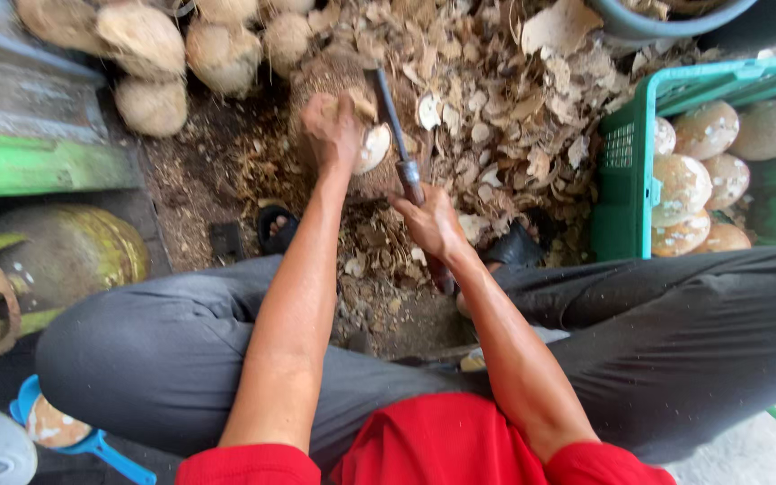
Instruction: The person sits on the ground and husks coconuts, holding each coconut against a wooden chopping block and striking off the fibrous husk with a machete. Husked coconuts are set aside and a new unhusked coconut is picked up to continue.
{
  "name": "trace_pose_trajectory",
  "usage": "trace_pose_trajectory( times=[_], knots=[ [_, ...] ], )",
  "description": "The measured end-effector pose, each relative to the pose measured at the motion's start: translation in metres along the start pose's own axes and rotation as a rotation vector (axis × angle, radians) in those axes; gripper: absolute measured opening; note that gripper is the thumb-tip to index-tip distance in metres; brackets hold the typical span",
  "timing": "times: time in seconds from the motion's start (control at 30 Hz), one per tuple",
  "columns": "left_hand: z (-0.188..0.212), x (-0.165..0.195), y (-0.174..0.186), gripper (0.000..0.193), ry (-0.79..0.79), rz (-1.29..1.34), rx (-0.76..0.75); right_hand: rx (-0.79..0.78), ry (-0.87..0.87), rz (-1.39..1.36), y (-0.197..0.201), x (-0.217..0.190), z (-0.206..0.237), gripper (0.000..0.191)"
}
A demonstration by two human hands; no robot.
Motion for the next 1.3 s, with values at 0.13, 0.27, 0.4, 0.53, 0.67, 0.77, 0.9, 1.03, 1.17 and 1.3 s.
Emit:
trace_pose_trajectory(
  times=[0.13, 0.27, 0.4, 0.53, 0.67, 0.77, 0.9, 1.03, 1.17, 1.3],
  knots=[
    [0.007, 0.007, 0.008, 0.026, -0.011, 0.0, 0.032, 0.13, 0.333, -0.187, 0.005, 0.005, -0.002, 0.034],
    [0.01, 0.008, 0.009, 0.029, 0.09, 0.014, -0.022, 0.078, 0.113, -0.166, -0.002, 0.007, -0.003, 0.031],
    [0.006, 0.005, 0.004, 0.026, 0.007, -0.015, 0.035, 0.006, -0.016, -0.024, -0.004, 0.006, -0.001, 0.035],
    [0.002, -0.008, 0.001, 0.026, 0.039, -0.05, 0.059, 0.216, 0.313, -0.101, 0.0, 0.01, -0.004, 0.038],
    [0.001, -0.018, -0.002, 0.032, -0.046, 0.053, 0.087, 0.051, -0.035, 0.104, -0.004, 0.022, -0.017, 0.035],
    [-0.001, -0.018, -0.004, 0.034, -0.134, 0.029, 0.108, 0.115, 0.013, 0.222, -0.002, 0.024, -0.021, 0.039],
    [-0.007, -0.016, -0.004, 0.036, -0.009, 0.04, 0.033, 0.177, 0.201, 0.017, 0.0, 0.023, -0.02, 0.037],
    [-0.002, -0.016, 0.0, 0.035, -0.031, 0.005, 0.106, 0.079, 0.014, -0.154, -0.013, 0.03, -0.016, 0.036],
    [0.005, -0.019, 0.004, 0.042, 0.055, 0.078, 0.075, -0.065, -0.157, 0.042, -0.025, 0.04, -0.017, 0.032],
    [0.0, -0.014, 0.012, 0.068, -0.247, -0.016, 0.096, -0.104, -0.218, -0.089, -0.021, 0.039, -0.021, 0.026]
  ],
)
Point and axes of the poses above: each hand's wrist, its own z-axis away from the middle knuckle, its own y-axis out of the back of the hand, x = y × z, the point moved 1 cm from there along -z, towards the middle knuckle, and after that the axes turned 9 degrees about z, right-handed, at the moved point
